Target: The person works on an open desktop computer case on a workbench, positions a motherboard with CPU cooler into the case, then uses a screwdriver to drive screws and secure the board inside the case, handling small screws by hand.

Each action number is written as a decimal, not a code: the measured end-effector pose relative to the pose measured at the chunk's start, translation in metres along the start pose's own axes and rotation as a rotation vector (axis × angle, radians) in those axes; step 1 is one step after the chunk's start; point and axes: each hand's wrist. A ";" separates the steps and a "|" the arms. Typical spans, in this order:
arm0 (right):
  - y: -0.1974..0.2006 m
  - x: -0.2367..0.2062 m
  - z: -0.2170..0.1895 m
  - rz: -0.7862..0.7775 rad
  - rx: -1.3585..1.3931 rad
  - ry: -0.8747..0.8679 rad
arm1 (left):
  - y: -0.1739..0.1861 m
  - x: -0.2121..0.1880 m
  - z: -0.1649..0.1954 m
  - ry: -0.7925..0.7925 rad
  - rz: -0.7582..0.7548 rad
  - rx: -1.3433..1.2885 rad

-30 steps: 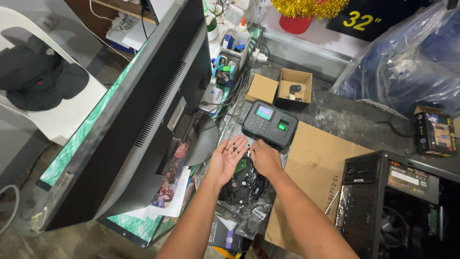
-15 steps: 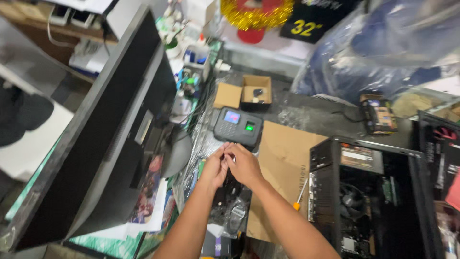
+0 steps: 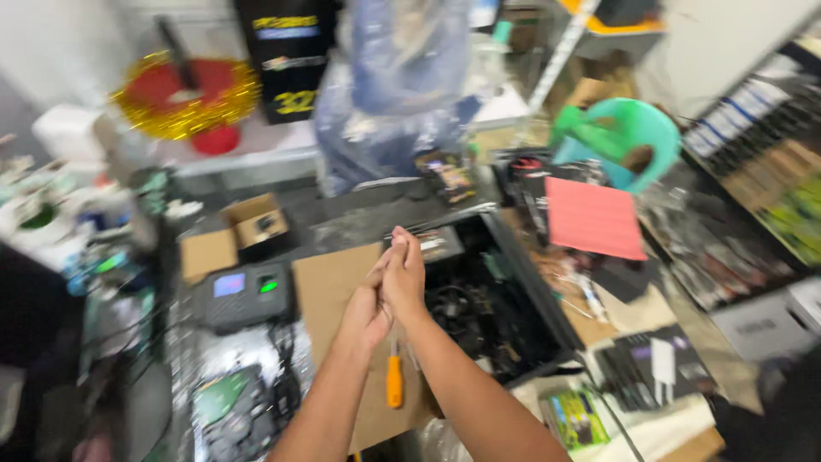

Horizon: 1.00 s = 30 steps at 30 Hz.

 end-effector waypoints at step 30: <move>0.362 -0.056 0.072 0.520 0.565 -0.162 | -0.066 -0.019 -0.350 0.551 -0.129 0.120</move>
Point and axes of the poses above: each hand's wrist, its own x-axis towards the middle knuckle, its own y-axis out of the back of the hand, z = x × y, and after that the axes turned 8 degrees about -x, right-handed
